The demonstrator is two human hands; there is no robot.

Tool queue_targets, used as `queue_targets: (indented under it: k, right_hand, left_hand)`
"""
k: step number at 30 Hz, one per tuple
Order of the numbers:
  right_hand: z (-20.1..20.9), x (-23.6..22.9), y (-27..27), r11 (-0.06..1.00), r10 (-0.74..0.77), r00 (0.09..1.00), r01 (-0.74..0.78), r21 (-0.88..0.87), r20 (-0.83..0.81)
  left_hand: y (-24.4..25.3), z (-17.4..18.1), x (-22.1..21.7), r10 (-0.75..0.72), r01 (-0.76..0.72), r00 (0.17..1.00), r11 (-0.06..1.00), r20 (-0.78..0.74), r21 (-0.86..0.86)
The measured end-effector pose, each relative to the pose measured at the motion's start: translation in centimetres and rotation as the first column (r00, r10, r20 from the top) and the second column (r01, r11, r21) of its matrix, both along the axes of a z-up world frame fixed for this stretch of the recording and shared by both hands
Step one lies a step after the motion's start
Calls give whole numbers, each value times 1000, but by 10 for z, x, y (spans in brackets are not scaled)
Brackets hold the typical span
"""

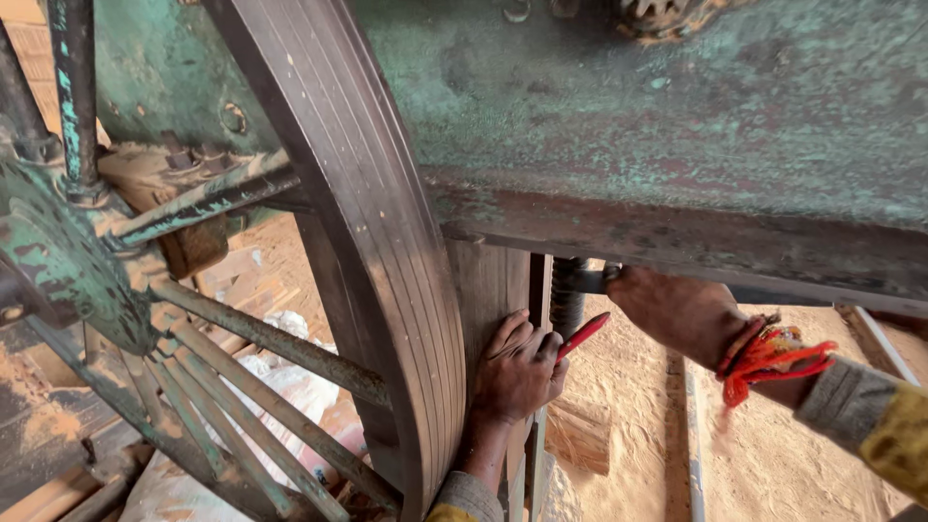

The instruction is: The person cleans various components of a large industrial machine, using a brush and a thin metal tool to remove sawdust and debris from gears, belts, and rotating wheels.

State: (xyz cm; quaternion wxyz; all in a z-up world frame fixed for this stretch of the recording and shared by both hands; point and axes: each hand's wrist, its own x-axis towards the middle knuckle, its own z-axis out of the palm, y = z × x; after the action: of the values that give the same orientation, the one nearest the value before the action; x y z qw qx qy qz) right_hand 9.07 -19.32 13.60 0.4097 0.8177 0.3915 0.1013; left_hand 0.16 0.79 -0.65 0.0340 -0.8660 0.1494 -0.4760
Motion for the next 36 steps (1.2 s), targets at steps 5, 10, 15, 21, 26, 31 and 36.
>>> queue_targets:
  k: [5, 10, 15, 21, 26, 31, 36]
  right_hand:
    - [-10, 6, 11, 993, -77, 988, 88, 82, -136]
    - [-3, -2, 3, 984, 123, 989, -132, 119, 85]
    - [2, -24, 22, 992, -73, 995, 80, 99, -67]
    - [-13, -16, 0, 977, -24, 995, 3, 212, 98]
    - [-29, -2, 2, 955, -88, 995, 71, 288, 46]
    - [-46, 11, -11, 942, -36, 999, 22, 335, 35]
    - [-29, 26, -34, 820, 56, 983, -146, 554, 176]
  left_hand:
    - [2, -9, 8, 7, -9, 995, 1000, 102, 24]
    - [2, -2, 6, -21, 21, 1000, 1000, -11, -16]
    - [0, -11, 11, 5, -5, 1000, 1000, 31, -11]
    - [-2, -5, 7, 18, -19, 998, 1000, 52, 15]
    - [-6, 7, 0, 24, -23, 998, 1000, -63, 9]
    - [-12, 6, -5, -38, 38, 997, 999, 71, -2]
    - [-9, 8, -9, -36, 36, 999, 999, -2, -16]
